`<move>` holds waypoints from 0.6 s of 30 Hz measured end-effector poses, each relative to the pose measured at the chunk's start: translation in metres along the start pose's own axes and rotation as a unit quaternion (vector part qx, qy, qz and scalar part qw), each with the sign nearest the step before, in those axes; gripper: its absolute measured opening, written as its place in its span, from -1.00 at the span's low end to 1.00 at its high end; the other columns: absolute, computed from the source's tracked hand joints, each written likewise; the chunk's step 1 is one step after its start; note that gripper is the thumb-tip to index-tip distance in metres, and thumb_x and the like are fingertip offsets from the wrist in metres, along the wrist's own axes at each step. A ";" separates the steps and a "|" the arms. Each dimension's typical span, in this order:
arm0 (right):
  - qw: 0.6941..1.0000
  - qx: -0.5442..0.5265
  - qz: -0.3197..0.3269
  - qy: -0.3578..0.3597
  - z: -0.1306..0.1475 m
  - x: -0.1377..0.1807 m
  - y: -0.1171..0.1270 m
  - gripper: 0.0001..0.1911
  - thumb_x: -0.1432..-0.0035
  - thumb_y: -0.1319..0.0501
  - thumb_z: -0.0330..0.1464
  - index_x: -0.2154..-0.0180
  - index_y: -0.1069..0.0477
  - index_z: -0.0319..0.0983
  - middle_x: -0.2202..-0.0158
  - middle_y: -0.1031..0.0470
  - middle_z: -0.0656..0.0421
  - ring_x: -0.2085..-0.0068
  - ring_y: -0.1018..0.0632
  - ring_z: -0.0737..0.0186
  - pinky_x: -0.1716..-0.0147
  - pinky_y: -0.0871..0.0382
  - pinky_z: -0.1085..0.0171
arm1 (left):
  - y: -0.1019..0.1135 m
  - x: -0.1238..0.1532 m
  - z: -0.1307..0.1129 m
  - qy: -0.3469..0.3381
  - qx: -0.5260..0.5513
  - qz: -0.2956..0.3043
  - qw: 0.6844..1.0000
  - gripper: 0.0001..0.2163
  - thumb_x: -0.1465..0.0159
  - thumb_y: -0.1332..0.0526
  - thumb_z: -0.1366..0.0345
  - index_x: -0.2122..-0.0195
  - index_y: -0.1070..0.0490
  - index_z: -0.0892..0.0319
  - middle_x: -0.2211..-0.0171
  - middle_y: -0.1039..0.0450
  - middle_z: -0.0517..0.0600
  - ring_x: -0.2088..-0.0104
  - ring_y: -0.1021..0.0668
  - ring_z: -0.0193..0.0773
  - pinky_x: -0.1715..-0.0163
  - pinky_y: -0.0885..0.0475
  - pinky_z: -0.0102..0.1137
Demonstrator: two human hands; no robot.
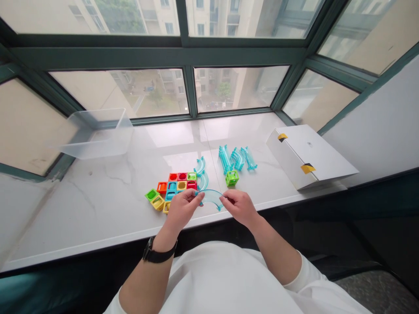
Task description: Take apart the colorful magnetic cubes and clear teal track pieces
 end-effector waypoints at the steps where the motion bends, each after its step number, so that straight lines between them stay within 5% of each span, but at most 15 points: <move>1: 1.000 0.004 0.004 0.008 0.000 -0.001 0.002 -0.65 -0.42 -0.18 -0.25 0.45 -0.40 -0.18 0.50 -0.34 0.25 0.42 -0.37 0.28 0.35 -0.19 0.27 | 0.001 0.000 -0.003 -0.003 -0.042 0.008 0.999 -0.58 -0.34 -0.29 -0.13 0.44 -0.47 0.12 0.51 -0.56 -0.05 0.45 -0.57 -0.24 0.44 -0.38 -0.39; 6: 0.998 0.033 0.045 0.042 0.004 -0.002 0.003 -0.57 -0.44 -0.16 -0.26 0.52 -0.26 -0.18 0.53 -0.25 0.26 0.45 -0.31 0.31 0.39 -0.13 0.27 | 0.004 0.000 -0.024 -0.052 -0.144 0.012 0.988 -0.71 -0.31 -0.35 -0.05 0.19 -0.58 0.07 0.46 -0.56 -0.11 0.46 -0.51 -0.28 0.40 -0.33 -0.40; 10: 0.998 0.014 0.051 0.040 0.004 -0.001 0.006 -0.59 -0.43 -0.18 -0.24 0.51 -0.32 -0.18 0.53 -0.28 0.26 0.47 -0.32 0.31 0.42 -0.15 0.27 | -0.005 -0.001 -0.029 -0.086 -0.176 0.028 0.980 -0.67 -0.40 -0.25 -0.03 0.37 -0.53 0.09 0.56 -0.46 -0.13 0.49 -0.47 -0.30 0.43 -0.27 -0.40; 14: 0.997 -0.059 0.009 0.046 0.001 -0.001 0.021 -0.79 -0.40 -0.27 -0.18 0.12 -0.55 -0.17 0.36 -0.52 0.18 0.37 -0.50 0.25 0.34 -0.39 0.27 | -0.014 -0.006 -0.019 -0.087 -0.116 0.036 0.989 -0.67 -0.47 -0.16 0.00 0.34 -0.47 0.10 0.53 -0.44 -0.14 0.48 -0.52 -0.30 0.40 -0.32 -0.41; 18: 0.989 -0.138 0.032 0.035 -0.010 0.002 0.028 -0.68 -0.33 -0.37 -0.19 -0.06 -0.55 -0.15 0.24 -0.63 0.14 0.29 -0.60 0.22 0.27 -0.53 0.26 | -0.023 -0.018 0.001 -0.049 -0.033 0.030 0.998 -0.65 -0.42 -0.22 -0.06 0.34 -0.45 0.10 0.55 -0.39 -0.15 0.50 -0.51 -0.30 0.43 -0.38 -0.42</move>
Point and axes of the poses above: each hand's wrist, its own x-axis away from the middle knuckle, its own y-axis out of the back of the hand, z = x × y, the point moved 10 cm from there along -x, towards the middle knuckle
